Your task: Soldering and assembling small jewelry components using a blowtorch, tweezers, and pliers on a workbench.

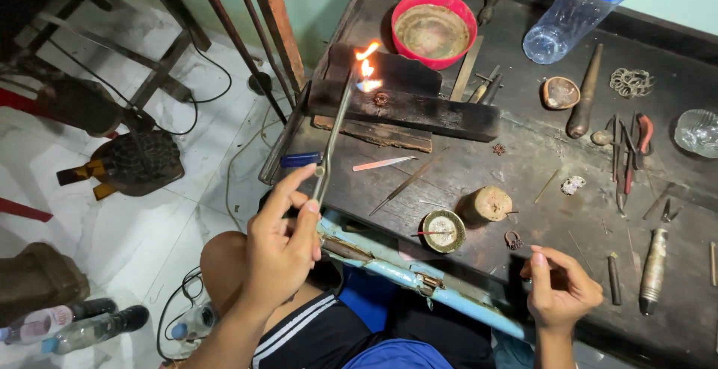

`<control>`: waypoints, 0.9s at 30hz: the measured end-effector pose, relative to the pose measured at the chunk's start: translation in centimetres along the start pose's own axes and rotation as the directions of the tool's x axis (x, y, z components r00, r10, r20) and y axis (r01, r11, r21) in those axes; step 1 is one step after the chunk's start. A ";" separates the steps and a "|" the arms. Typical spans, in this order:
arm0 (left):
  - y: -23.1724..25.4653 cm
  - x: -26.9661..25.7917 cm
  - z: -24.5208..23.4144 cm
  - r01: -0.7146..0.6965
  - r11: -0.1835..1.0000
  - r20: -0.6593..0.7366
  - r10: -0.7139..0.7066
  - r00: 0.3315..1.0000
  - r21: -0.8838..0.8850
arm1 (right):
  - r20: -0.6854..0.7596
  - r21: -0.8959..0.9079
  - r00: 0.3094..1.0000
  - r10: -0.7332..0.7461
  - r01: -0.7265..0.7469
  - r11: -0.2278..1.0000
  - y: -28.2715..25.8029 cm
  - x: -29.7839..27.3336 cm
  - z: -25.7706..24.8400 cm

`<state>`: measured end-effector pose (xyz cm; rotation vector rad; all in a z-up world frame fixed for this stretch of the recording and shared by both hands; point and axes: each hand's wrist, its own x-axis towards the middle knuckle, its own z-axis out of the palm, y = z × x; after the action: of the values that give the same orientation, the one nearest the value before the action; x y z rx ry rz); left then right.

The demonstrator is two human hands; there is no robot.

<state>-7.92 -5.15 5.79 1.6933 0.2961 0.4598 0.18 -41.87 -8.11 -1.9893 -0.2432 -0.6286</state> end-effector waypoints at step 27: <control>0.2 0.4 1.1 0.053 0.998 0.121 -0.057 0.991 0.039 | 0.036 -0.018 0.999 -0.021 0.022 1.000 -0.4 0.3 -0.1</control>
<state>-7.05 -5.93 5.92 1.7361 0.2624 0.3106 0.22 -41.81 -7.66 -2.0195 -0.2817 -0.6116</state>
